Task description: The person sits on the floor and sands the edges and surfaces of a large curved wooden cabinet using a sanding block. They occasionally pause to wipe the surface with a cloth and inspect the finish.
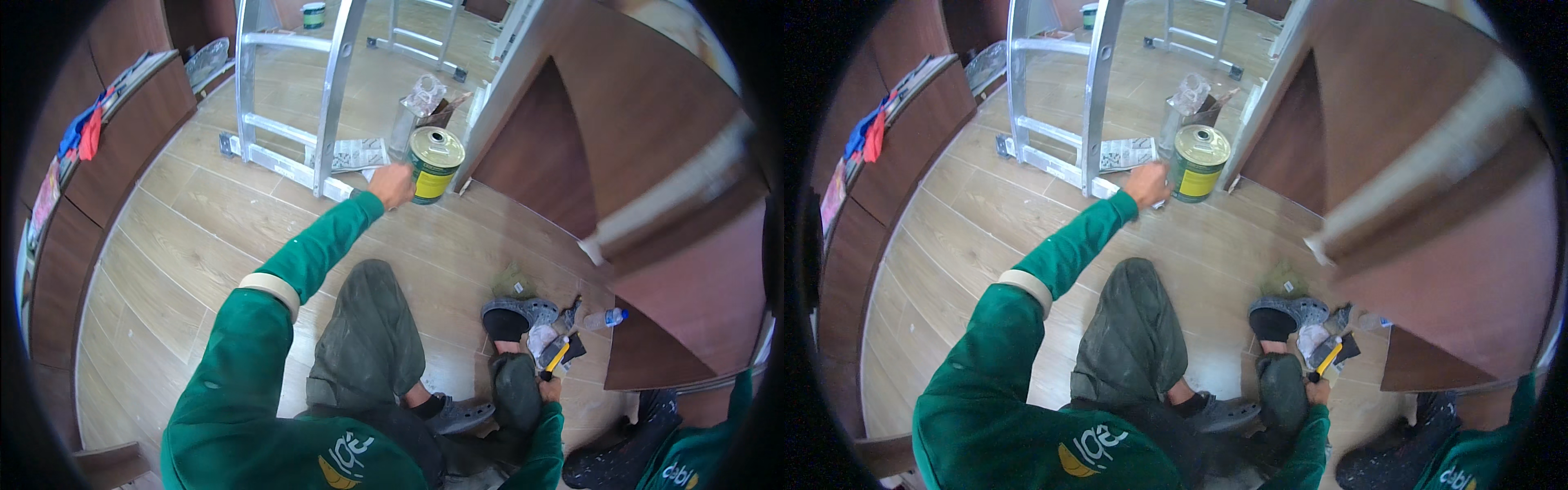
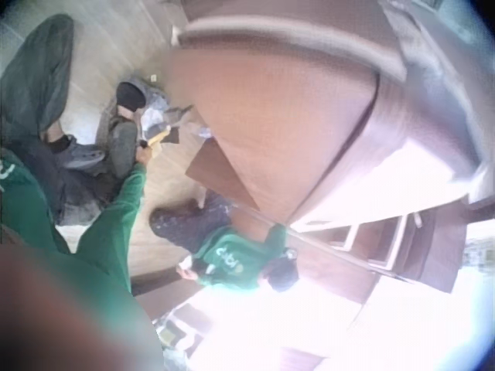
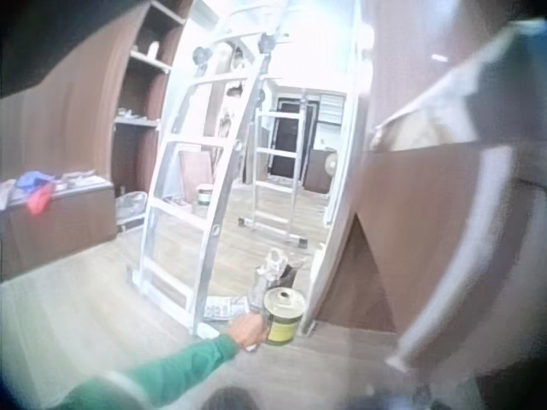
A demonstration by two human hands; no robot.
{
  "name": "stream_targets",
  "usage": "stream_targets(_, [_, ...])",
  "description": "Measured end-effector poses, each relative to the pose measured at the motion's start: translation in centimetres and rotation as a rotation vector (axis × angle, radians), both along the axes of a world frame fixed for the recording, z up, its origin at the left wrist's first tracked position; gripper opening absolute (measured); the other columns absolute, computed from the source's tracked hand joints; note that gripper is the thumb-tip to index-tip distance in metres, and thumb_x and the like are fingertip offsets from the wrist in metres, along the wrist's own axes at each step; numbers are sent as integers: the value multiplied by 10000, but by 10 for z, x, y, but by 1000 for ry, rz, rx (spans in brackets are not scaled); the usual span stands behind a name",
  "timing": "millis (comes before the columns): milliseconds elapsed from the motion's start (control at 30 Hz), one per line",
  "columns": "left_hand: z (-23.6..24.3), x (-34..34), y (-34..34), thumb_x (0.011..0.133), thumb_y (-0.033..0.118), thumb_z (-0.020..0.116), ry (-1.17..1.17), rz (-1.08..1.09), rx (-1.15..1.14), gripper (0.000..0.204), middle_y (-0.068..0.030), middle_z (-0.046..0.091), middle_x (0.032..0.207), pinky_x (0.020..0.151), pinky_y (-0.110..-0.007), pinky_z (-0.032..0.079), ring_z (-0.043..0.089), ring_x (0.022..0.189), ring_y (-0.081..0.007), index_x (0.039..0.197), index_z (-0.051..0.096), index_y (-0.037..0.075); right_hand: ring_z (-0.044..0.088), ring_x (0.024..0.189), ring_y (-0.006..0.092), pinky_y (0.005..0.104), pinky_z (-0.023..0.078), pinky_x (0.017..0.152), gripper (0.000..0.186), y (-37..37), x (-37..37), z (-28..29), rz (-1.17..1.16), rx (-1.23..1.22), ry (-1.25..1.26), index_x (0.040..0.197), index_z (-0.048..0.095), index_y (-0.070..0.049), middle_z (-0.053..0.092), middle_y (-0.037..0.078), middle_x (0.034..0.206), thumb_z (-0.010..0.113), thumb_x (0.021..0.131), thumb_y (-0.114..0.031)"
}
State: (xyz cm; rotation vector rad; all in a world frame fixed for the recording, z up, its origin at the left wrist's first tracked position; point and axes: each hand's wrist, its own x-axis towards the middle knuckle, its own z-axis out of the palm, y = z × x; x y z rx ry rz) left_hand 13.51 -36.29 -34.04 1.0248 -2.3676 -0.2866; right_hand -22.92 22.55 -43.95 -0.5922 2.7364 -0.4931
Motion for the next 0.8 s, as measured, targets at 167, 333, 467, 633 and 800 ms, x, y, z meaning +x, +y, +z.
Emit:
stream_targets(167, [-91,1,-8,766,201,713,-273,32,162,347,-295,658,1150,836,-550,524,671,992,-444,1038,712,-15,725,925,325,408,534,840,325,9,-4,-16,27,-49,-54,1024,719,46,751,177,939,753,783,-169])
stream_targets(333, [-163,-16,-41,814,198,694,-390,117,-206,305,-244,605,1302,930,-509,458,611,1102,-376,1057,732,18,673,819,261,410,514,784,288,10,-19,-9,50,-52,-132,961,718,61,721,134,876,743,768,-151])
stream_targets(467, [-197,-22,-64,835,227,690,-434,279,-349,258,-209,674,1204,883,-508,476,630,1059,-371,997,756,37,644,784,226,405,511,764,278,-9,-12,4,28,52,-117,958,718,64,701,105,843,737,773,-144])
stream_targets(633, [-160,-25,-49,822,262,709,-497,-172,77,215,-182,750,940,804,-496,518,715,907,-338,887,769,67,657,748,237,398,518,745,193,1,-1,12,2,-8,-163,899,729,26,716,107,799,727,788,-132])
stream_targets(800, [-136,13,-9,764,286,757,-407,-477,180,277,-225,728,879,770,-506,550,724,856,-375,861,749,27,676,764,248,397,527,771,223,0,-3,12,67,-16,-130,948,740,21,729,116,818,737,796,-143])
